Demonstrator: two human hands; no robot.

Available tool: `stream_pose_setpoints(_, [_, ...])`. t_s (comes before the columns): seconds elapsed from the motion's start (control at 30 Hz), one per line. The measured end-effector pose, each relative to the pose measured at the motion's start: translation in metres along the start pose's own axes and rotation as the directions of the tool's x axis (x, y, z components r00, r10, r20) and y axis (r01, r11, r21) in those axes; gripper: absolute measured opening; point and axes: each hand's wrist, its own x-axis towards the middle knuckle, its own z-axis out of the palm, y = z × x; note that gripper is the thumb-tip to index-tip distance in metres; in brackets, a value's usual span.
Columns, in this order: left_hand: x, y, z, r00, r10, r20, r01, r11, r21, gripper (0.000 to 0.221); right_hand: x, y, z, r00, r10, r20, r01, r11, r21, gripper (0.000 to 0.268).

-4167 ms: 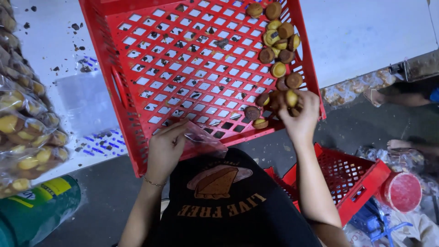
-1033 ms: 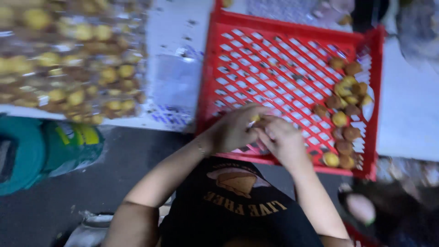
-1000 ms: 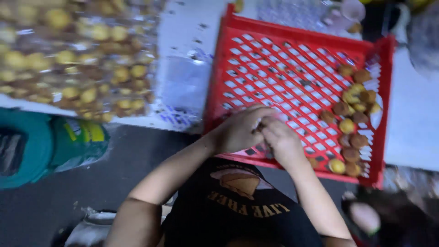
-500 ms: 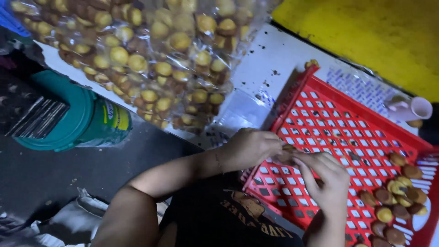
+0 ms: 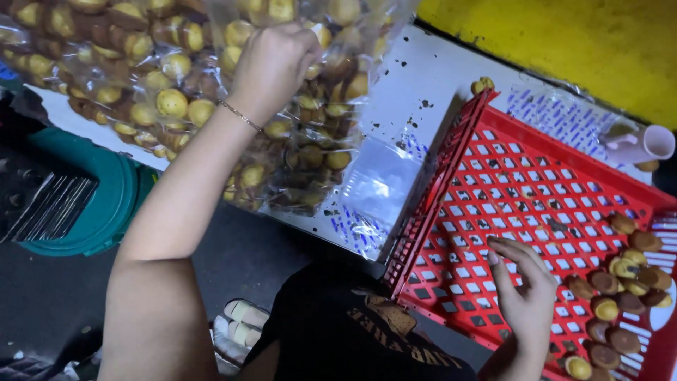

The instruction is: Packing small baked bread rolls from a red plastic crate into clear plastic bags.

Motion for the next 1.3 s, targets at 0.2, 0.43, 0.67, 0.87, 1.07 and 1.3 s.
stream_pose_setpoints(0.2, [0.002,0.036,-0.017,0.992,-0.122,-0.041,0.123,0.992,0.030,0.071,-0.010,0.003,-0.003,0.997,0.048,0.056,-0.048,0.999,0.011,0.022])
stream_pose_setpoints(0.43, [-0.099,0.159,0.125,0.964,-0.233,-0.128,0.214,0.966,-0.143,0.038,-0.021,0.027,-0.004,0.995,0.065,0.070,-0.070,0.995,0.065,0.020])
stream_pose_setpoints(0.67, [-0.209,0.188,0.260,0.744,-0.499,0.445,0.559,0.829,-0.006,0.013,-0.019,0.048,-0.007,0.982,-0.061,0.176,0.029,0.983,0.180,0.018])
stream_pose_setpoints(0.87, [-0.196,0.179,0.233,0.753,-0.494,0.434,0.515,0.854,0.076,0.019,-0.025,0.030,-0.007,0.944,-0.184,0.274,0.113,0.961,0.254,0.017])
stream_pose_setpoints(1.07, [-0.181,0.122,0.249,0.485,-0.640,0.596,0.815,0.578,-0.041,0.017,-0.050,0.065,-0.023,0.916,-0.207,0.343,0.128,0.963,0.238,0.016])
stream_pose_setpoints(1.3, [-0.101,0.211,0.172,0.868,-0.483,-0.113,0.465,0.872,-0.152,0.028,-0.084,0.098,-0.033,0.937,-0.179,0.299,0.109,0.965,0.238,0.020])
